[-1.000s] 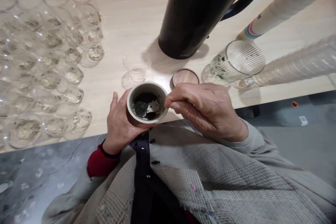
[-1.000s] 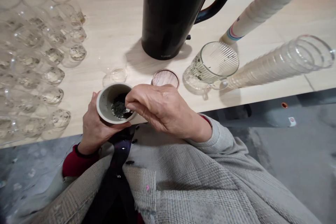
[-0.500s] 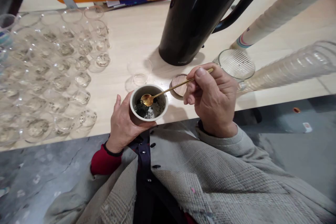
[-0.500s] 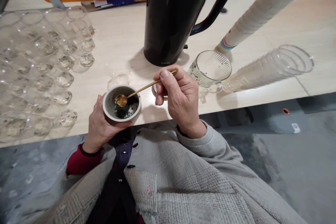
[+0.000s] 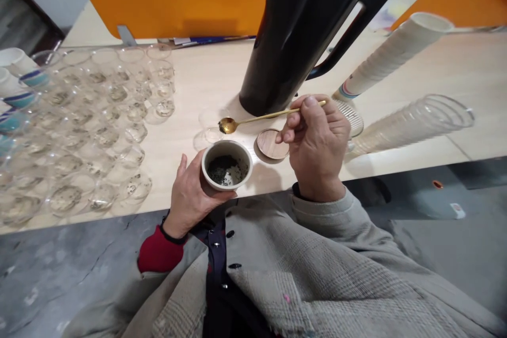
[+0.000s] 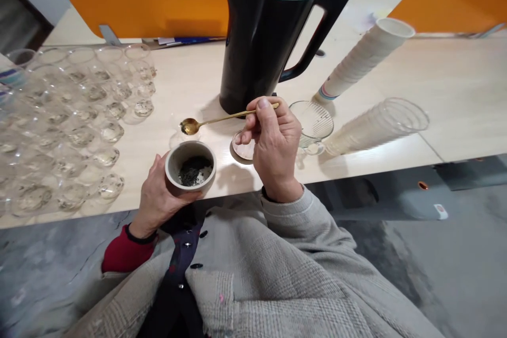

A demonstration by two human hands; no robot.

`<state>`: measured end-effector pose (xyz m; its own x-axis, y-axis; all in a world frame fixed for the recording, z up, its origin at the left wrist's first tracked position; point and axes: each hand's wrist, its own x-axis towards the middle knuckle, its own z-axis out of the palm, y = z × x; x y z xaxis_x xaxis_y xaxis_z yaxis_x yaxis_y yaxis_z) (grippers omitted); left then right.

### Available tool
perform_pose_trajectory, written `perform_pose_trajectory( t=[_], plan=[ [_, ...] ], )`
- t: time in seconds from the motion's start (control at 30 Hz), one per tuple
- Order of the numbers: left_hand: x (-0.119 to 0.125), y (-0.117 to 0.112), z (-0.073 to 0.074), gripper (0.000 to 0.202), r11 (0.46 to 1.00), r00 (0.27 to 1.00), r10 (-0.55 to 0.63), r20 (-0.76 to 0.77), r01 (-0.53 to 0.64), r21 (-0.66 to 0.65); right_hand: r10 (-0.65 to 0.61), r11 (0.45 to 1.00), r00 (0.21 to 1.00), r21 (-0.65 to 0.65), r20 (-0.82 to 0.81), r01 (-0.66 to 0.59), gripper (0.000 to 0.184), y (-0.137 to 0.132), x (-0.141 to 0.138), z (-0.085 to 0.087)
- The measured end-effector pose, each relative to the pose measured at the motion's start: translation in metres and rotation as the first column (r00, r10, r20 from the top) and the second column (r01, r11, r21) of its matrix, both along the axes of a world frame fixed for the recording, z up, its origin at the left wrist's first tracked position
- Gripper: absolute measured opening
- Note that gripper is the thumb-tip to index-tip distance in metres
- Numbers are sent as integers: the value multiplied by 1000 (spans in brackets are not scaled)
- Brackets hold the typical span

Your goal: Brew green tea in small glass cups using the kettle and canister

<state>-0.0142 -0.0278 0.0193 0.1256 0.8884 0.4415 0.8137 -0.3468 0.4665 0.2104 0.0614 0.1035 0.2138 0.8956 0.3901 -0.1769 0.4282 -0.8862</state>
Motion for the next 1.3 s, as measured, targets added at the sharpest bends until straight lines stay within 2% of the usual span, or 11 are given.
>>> perform_pose_trajectory(
  t=[0.17,0.23,0.3,0.37,0.43,0.53,0.67,0.83,1.0,1.1,1.3],
  plan=[
    [1,0,-1,105,1000,1000,-12,5,12,21,-93,986,995,145,42,86,23,-2,-13,-3],
    [1,0,-1,105,1000,1000,-9,8,9,15,-146,968,981,225,130,114,23,-5,-17,-6],
    [1,0,-1,105,1000,1000,-6,12,6,8,-115,963,948,267,296,33,23,-6,-19,-10],
    [2,0,0,105,1000,1000,-2,15,2,-4,-40,968,898,241,438,-75,23,-3,-20,-13],
    [1,1,1,104,1000,1000,4,15,-3,-20,-9,974,880,202,475,-99,24,0,-20,-14],
    [1,0,2,103,1000,1000,-5,21,6,-17,-12,986,920,159,392,-55,25,1,-20,-13],
    [2,0,5,99,1000,999,-3,36,3,-8,-23,994,986,111,164,5,26,2,-12,-11],
    [2,0,5,96,1000,999,14,37,-13,-17,-131,991,990,30,-58,133,28,10,18,-10],
    [0,2,3,98,1000,999,20,38,-20,9,-246,969,959,-62,-142,239,29,7,54,-12],
    [1,2,5,97,999,998,32,62,-32,-13,-337,941,925,-40,-178,335,28,-1,77,-16],
    [0,4,7,93,999,992,34,120,-33,-8,-527,849,847,9,-64,528,34,-15,115,-27]
  ],
)
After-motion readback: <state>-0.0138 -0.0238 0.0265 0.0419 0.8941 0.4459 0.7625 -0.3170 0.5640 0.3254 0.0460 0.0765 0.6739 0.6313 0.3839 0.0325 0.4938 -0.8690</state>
